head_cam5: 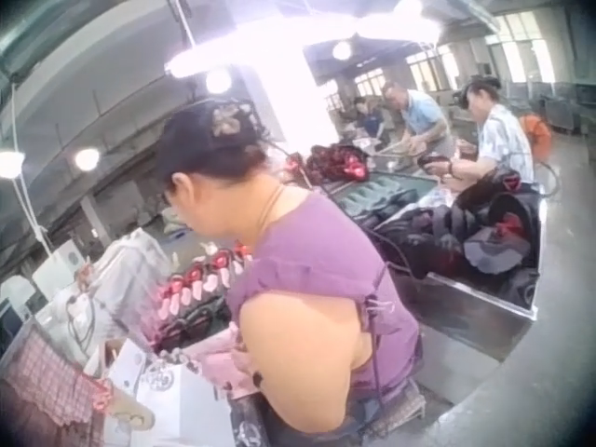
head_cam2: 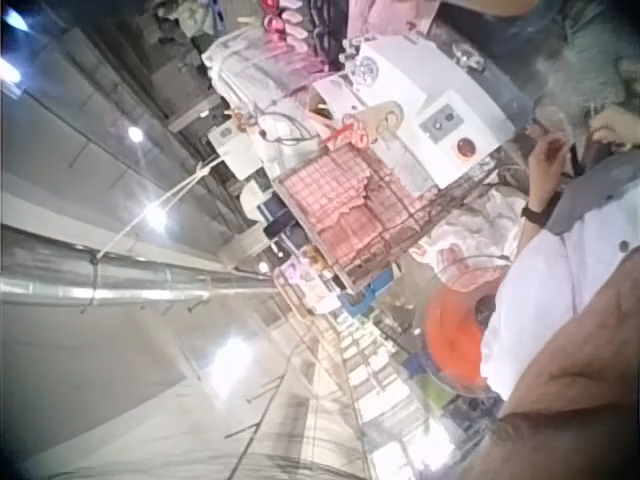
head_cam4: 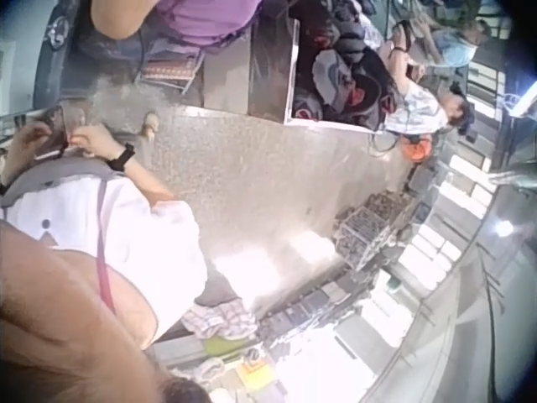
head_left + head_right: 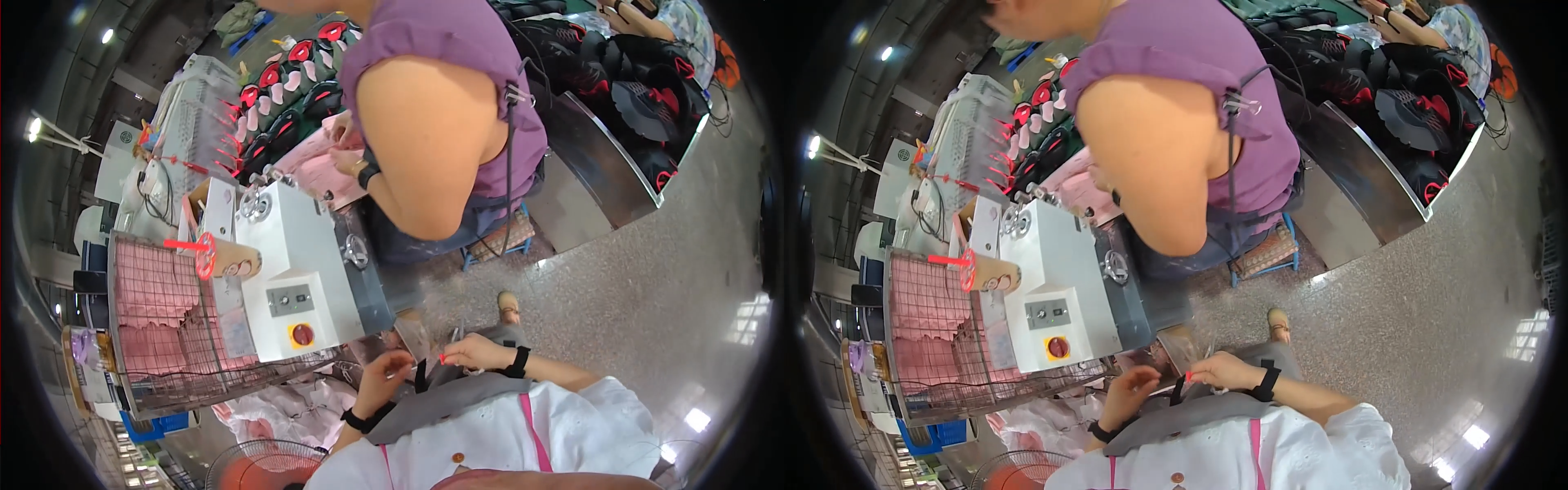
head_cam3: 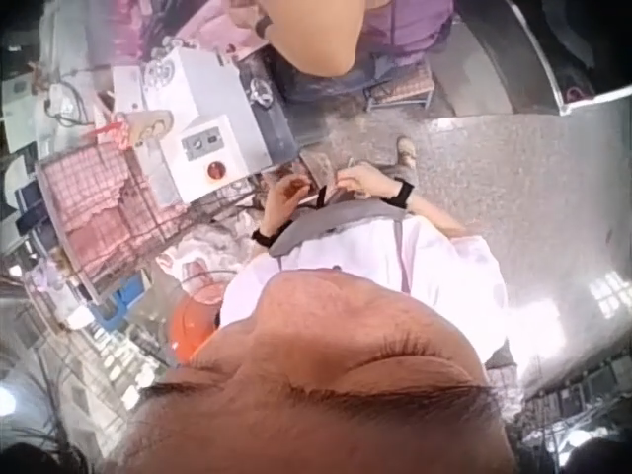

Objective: Attaching labels to shoe components and sorting them into bins.

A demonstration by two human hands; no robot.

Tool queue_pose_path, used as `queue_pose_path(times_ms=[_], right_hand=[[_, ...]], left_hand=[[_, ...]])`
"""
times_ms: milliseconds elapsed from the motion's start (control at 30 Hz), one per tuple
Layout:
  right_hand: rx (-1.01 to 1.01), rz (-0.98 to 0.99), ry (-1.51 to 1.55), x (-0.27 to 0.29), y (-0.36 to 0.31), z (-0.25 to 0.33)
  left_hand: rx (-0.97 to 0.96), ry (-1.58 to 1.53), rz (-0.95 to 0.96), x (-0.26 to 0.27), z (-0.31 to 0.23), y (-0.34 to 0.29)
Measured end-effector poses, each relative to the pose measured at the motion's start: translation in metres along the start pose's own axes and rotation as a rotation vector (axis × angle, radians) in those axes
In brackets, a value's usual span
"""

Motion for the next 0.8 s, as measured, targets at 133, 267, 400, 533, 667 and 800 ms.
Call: queue_pose_path(times_ms=[133,267,400,533,667,800], right_hand=[[0.029,-0.016,-0.096,0.033,-0.004,-0.001],[-0.004,0.088,0.033,0.061,-0.014,-0.009],[0.040,0.220,0.061,0.086,-0.024,-0.009],[0.006,0.193,0.006,0.084,-0.035,-0.004],[-0.017,0.142,-0.010,0.067,-0.040,0.000],[-0.020,0.119,-0.072,0.043,-0.053,0.008]], left_hand=[[0.072,0.009,0.059,-0.037,0.001,0.018],[0.126,-0.081,0.060,-0.084,-0.012,0.041],[0.153,-0.135,0.024,-0.112,-0.021,0.045],[0.159,-0.216,-0.009,-0.127,-0.026,0.035],[0.139,-0.177,-0.038,-0.137,-0.015,0.020],[0.036,-0.171,-0.029,-0.145,0.014,-0.002]])
Point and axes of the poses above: each hand's wrist, its own y-axis towards the middle knuckle, its own x-axis out of the back of the hand, z = x × y, the point moved 1 cm from there along y, towards the middle knuckle, and after that the axes turned 2 degrees about z, right-handed, at the moved point
